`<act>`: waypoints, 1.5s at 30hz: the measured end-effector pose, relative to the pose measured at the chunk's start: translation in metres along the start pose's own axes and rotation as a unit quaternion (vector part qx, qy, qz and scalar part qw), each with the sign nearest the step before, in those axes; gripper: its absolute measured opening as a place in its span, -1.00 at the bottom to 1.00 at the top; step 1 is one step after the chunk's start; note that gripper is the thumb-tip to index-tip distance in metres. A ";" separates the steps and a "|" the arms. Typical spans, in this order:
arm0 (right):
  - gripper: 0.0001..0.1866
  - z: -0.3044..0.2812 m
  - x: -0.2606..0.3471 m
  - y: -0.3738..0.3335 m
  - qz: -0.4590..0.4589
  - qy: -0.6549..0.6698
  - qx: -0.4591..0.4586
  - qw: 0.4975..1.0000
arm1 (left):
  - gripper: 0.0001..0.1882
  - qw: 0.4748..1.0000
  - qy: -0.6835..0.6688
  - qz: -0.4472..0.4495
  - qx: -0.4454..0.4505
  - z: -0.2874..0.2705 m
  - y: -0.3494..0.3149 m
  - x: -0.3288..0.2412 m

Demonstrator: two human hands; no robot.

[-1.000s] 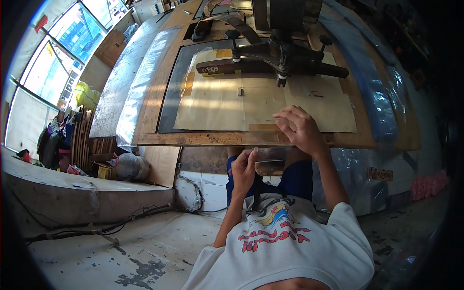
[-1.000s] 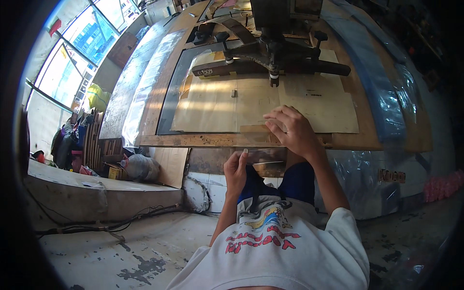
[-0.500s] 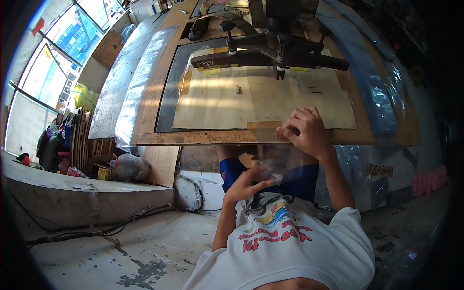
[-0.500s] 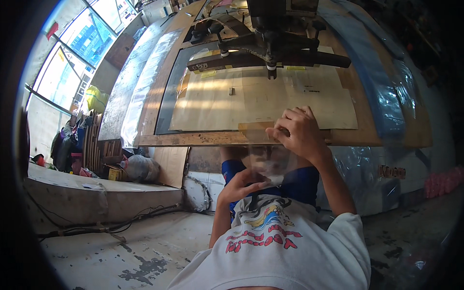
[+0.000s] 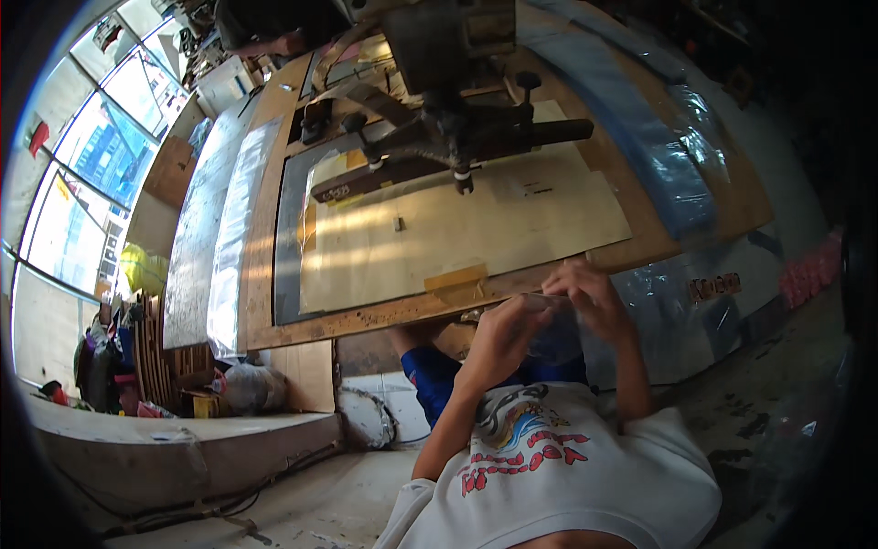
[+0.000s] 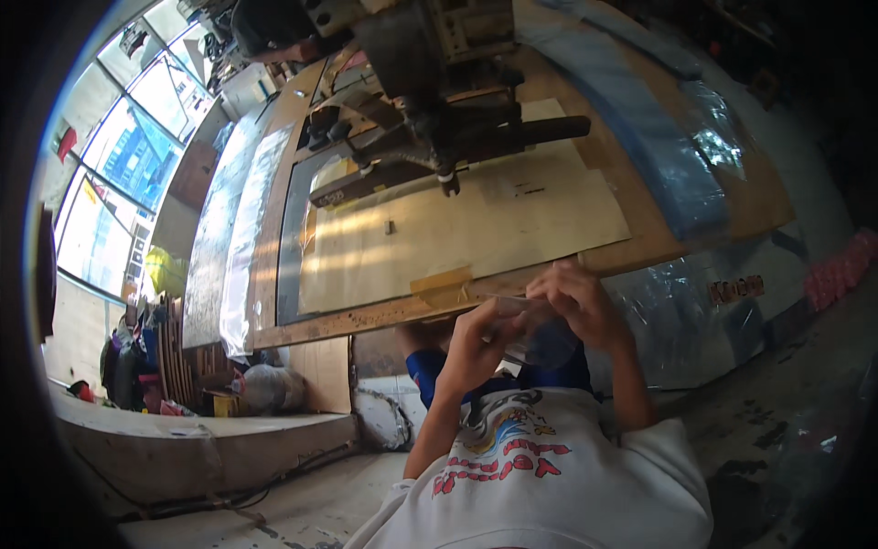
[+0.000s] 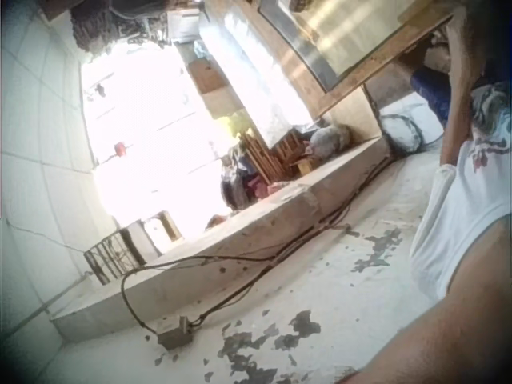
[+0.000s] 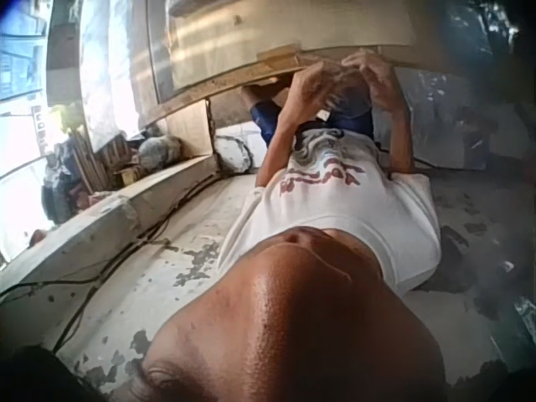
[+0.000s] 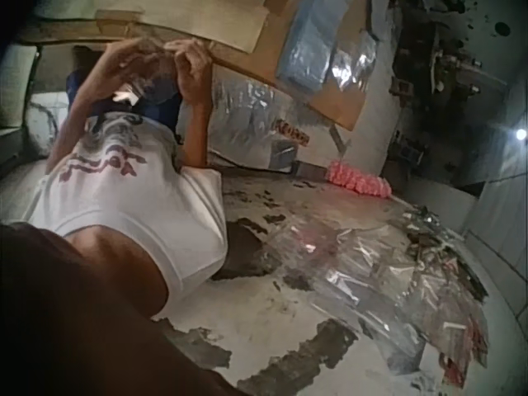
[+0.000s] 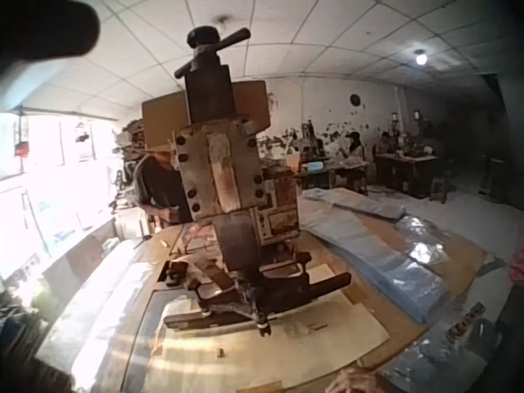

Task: The person positions plastic film sheets onto a template on the worktable, presses them under a heat sealing machine, and removes and gathers the finished plastic sleeves.

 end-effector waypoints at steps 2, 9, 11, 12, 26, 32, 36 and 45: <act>-0.27 0.020 -0.009 -0.059 0.049 0.352 -0.166 0.920 | -0.81 0.996 0.045 0.075 0.012 0.007 0.032 -0.026; -0.27 0.024 -0.019 -0.077 0.018 0.387 -0.266 0.883 | -0.84 0.910 0.057 0.406 0.061 0.057 0.162 -0.127; -0.42 0.023 -0.054 -0.083 0.094 0.371 -0.229 0.895 | -0.89 0.913 -0.013 0.405 0.032 0.075 0.213 -0.155; -0.57 0.024 -0.069 -0.082 0.167 0.360 -0.173 0.901 | -0.91 0.916 -0.039 0.399 0.007 0.077 0.241 -0.170; -0.47 -0.275 -0.006 -0.004 0.286 -0.033 -0.287 0.914 | -0.05 0.981 0.172 0.048 -0.071 0.024 0.516 -0.077; -0.52 -0.311 -0.098 0.002 0.330 -0.095 -0.269 0.900 | -0.33 0.925 0.172 0.101 0.324 0.076 0.252 -0.062; -0.54 -0.308 -0.110 0.017 0.344 -0.144 -0.264 0.890 | -0.50 0.822 0.080 0.006 0.564 0.011 0.146 -0.076; -0.65 -0.328 -0.139 -0.014 0.340 -0.201 -0.299 0.869 | -0.64 0.895 0.099 0.132 0.414 -0.123 0.071 -0.112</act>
Point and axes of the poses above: each hand's wrist, its own y-axis towards the middle knuckle, its own z-axis out of the palm, x = y × z, the point moved 1 cm from there along y, towards the middle knuckle, and after that the axes turned 3 degrees about x, right-handed, at the moved point
